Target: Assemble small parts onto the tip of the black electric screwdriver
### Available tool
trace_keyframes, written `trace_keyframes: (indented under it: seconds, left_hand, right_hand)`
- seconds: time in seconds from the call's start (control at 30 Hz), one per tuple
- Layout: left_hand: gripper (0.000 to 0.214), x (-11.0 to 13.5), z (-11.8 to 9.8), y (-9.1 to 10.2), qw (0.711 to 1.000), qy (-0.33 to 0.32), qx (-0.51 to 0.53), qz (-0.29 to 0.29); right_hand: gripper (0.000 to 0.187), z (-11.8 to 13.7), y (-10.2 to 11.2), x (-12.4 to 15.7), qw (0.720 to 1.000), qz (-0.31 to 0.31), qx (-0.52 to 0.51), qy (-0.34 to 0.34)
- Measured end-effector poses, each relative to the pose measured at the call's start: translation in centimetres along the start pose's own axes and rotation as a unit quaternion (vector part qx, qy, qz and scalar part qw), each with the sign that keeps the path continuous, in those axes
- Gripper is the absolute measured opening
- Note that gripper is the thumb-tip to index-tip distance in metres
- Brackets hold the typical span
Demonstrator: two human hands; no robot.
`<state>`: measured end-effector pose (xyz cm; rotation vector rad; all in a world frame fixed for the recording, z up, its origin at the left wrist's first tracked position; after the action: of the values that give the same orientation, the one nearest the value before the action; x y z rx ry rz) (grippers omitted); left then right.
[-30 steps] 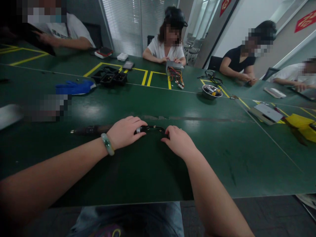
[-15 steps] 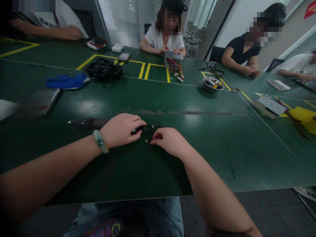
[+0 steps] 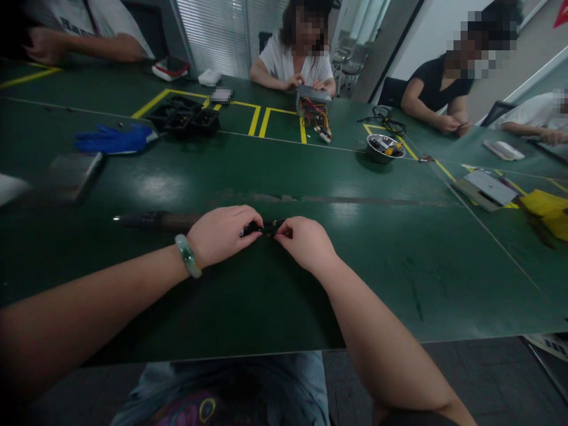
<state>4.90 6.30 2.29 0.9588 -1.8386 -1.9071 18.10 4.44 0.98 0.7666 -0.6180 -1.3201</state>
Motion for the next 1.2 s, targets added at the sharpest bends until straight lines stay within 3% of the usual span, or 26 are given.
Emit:
trace_keyframes:
  seconds: [0.37,0.53,0.87,1.2]
  left_hand:
    - [0.019,0.1,0.0,0.0,1.0,-0.002,0.005,0.0]
    - [0.018,0.0,0.0,0.0,1.0,-0.001,0.006,-0.001]
    - [0.019,0.0,0.1,0.0,1.0,-0.003,0.009,-0.004]
    - [0.019,0.0,0.1,0.0,1.0,-0.005,0.015,-0.016]
  right_hand:
    - [0.006,1.5,0.1,-0.2,0.994,-0.049,0.003,0.103]
    - [0.005,1.5,0.4,-0.4,0.992,-0.065,0.004,0.109]
    - [0.002,1.3,0.0,-1.0,0.991,-0.034,0.043,0.122]
    - [0.005,1.9,0.3,-0.3,0.992,-0.05,0.006,0.119]
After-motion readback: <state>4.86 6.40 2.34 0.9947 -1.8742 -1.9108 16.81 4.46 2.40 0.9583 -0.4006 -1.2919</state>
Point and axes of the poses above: each hand's wrist, its own x-axis away from the middle knuckle, its own y-axis out of the back of the hand, z = x × y, the point moved 9 cm from there along -x, towards the middle knuckle, and after that the axes turned 9 degrees about -x, right-handed, at the moved point
